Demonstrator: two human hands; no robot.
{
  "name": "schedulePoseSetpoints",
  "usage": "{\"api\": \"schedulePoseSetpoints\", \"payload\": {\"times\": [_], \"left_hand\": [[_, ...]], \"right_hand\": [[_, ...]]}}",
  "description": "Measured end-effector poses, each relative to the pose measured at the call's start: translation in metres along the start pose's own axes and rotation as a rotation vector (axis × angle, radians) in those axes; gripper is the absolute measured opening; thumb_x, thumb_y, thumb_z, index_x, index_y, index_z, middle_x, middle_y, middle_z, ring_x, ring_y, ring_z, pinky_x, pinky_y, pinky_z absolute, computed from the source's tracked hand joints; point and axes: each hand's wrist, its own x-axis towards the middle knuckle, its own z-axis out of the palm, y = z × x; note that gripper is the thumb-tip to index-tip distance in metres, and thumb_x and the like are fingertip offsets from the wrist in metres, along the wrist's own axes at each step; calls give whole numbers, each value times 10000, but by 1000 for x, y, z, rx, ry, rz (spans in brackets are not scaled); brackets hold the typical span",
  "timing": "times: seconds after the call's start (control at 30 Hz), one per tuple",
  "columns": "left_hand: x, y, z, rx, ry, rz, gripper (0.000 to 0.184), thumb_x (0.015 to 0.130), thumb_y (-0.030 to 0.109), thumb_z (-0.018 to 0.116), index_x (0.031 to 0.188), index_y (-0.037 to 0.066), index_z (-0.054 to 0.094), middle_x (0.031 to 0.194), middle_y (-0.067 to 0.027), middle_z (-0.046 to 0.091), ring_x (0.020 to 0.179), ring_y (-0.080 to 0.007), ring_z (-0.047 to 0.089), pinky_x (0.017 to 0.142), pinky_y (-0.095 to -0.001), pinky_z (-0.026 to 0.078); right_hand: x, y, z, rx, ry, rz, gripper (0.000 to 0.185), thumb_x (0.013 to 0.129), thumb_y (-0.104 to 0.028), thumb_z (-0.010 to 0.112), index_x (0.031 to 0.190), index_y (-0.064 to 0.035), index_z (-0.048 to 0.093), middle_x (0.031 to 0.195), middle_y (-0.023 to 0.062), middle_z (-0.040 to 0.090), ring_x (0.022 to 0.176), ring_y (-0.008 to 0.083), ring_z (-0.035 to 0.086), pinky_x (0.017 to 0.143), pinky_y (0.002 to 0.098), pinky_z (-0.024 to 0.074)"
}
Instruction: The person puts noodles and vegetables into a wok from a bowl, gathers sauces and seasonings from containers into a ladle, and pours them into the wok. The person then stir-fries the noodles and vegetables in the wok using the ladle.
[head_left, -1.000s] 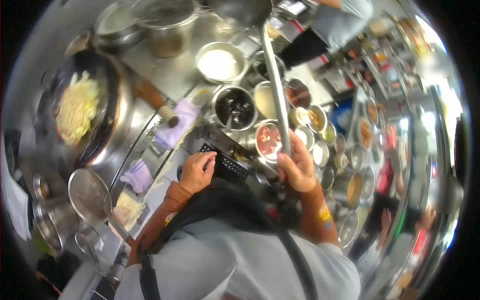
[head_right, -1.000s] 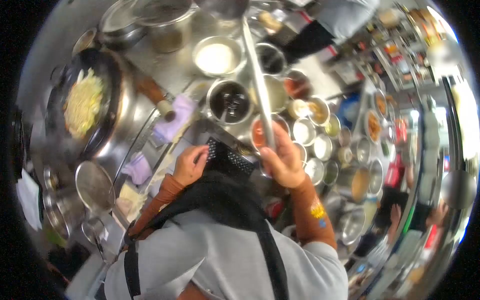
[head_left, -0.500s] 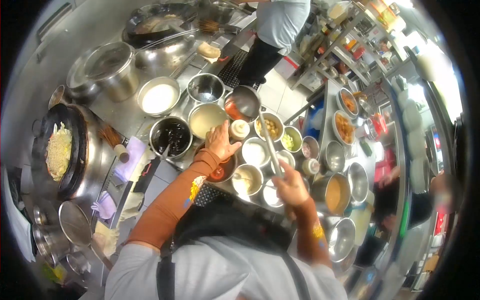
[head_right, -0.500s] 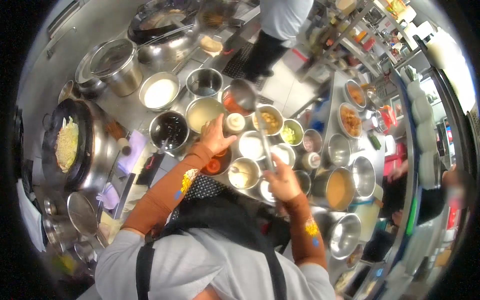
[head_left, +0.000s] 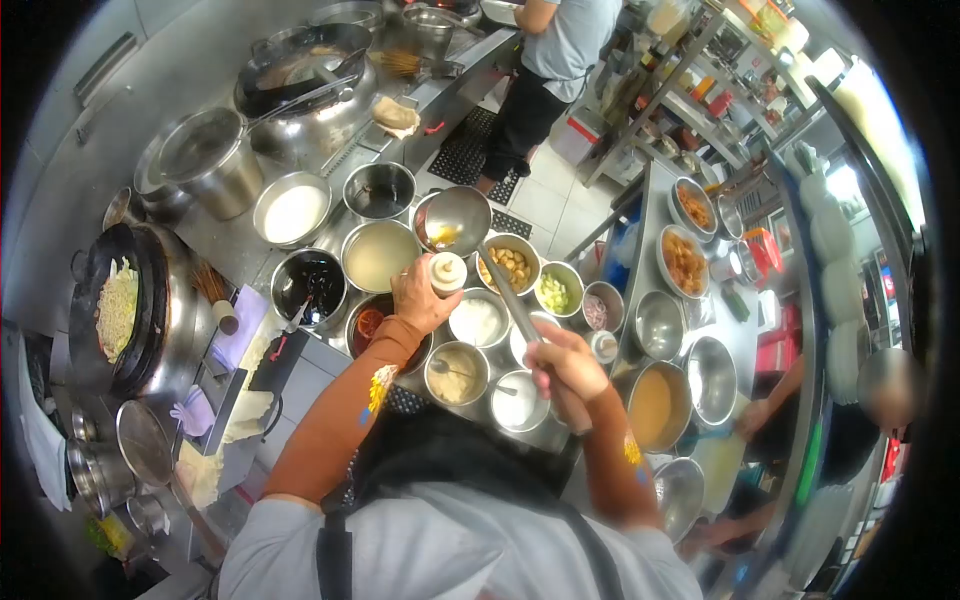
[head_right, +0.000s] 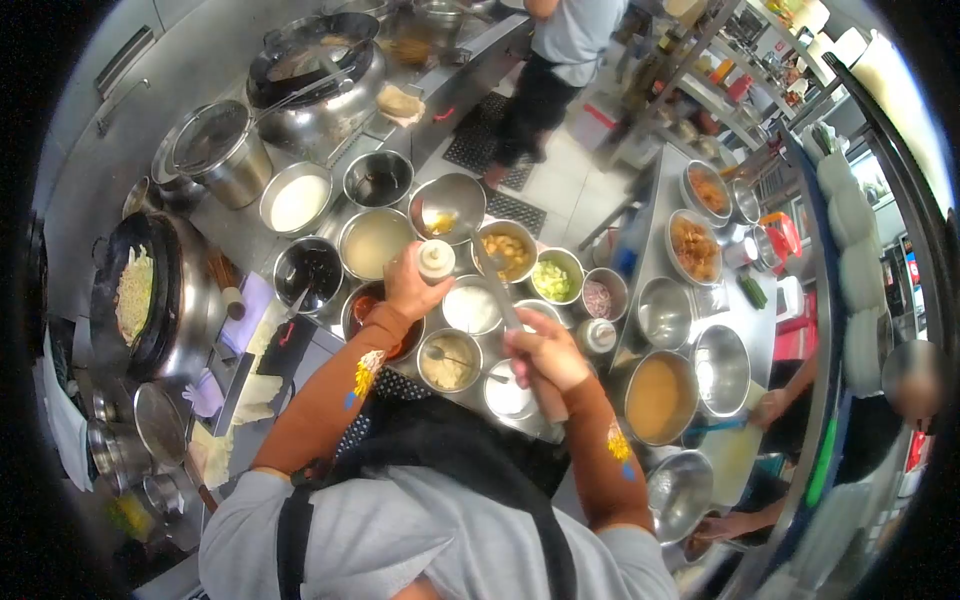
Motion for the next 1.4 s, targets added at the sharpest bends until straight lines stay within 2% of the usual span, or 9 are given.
{"api": "schedulePoseSetpoints", "payload": {"times": [0.17, 0.43, 0.5, 0.63, 0.77, 0.97, 1.13, 1.23, 1.4], "left_hand": [[16, 56, -113, -279, 125, 80, 795, 673, 184, 911, 1305, 10, 460, 1091, -186, 678, 959, -282, 703, 863, -391, 562], [-7, 35, -326, -663, 499, 348, 934, 691, 96, 875, 1438, -33, 330, 1265, -146, 598, 1190, -245, 579, 1044, -386, 455], [-40, -4, -350, -743, 407, 133, 832, 705, 76, 846, 1399, -33, 402, 1233, -120, 614, 1168, -235, 588, 1020, -377, 469], [-103, -78, -404, -720, 584, -125, 687, 734, 89, 833, 1327, -7, 502, 1207, -95, 636, 1114, -193, 610, 992, -347, 474], [-137, -132, -508, 18, 589, -355, 749, 692, 303, 883, 1272, -27, 543, 1194, -189, 668, 1101, -279, 649, 973, -383, 487], [-128, -156, -662, 819, 106, -809, 737, 620, 381, 866, 1180, -25, 611, 1111, -250, 691, 1050, -386, 674, 925, -449, 531], [-137, -193, -733, 1082, -156, -974, 519, 611, 297, 870, 1012, 3, 718, 1026, -224, 721, 989, -373, 703, 869, -446, 570], [-153, -185, -751, 1142, -95, -903, 427, 601, 265, 878, 913, 9, 739, 977, -209, 732, 944, -371, 713, 840, -435, 579], [-178, -162, -765, 1217, -110, -893, 467, 611, 255, 878, 981, 24, 712, 979, -201, 731, 942, -370, 710, 834, -443, 575]], "right_hand": [[-34, -18, -7, 42, -59, 11, 568, 920, -76, 620, 1455, -24, 436, 778, 50, 612, 491, 90, 514, 390, 256, 404], [-59, -31, 55, -29, -231, -86, 481, 915, -92, 553, 1368, 45, 474, 762, 49, 584, 423, 62, 462, 338, 198, 377], [-48, -28, 94, -44, -330, -78, 467, 918, -119, 556, 1349, 46, 484, 758, 32, 571, 431, 45, 448, 335, 189, 363], [-20, -18, 191, -2, -579, -46, 414, 911, -112, 569, 1278, 63, 495, 796, 64, 567, 452, 61, 453, 344, 201, 394], [3, 3, 318, -77, -777, -51, 372, 946, -171, 551, 1253, 39, 536, 767, -5, 542, 501, -4, 422, 377, 148, 329], [57, 39, 485, -74, -1178, 229, 179, 942, -110, 623, 1097, -55, 552, 807, 12, 604, 545, 56, 484, 416, 216, 386], [49, 61, 557, -136, -1169, 207, 130, 951, -109, 613, 1059, -58, 560, 814, 17, 602, 553, 50, 496, 421, 198, 400], [49, 65, 576, -180, -1163, 207, 151, 949, -101, 609, 1081, -49, 557, 836, 33, 609, 564, 54, 508, 430, 192, 415], [47, 66, 594, -204, -1138, 195, 164, 940, -104, 618, 1080, -47, 555, 831, 32, 607, 565, 55, 509, 437, 192, 420]]}}
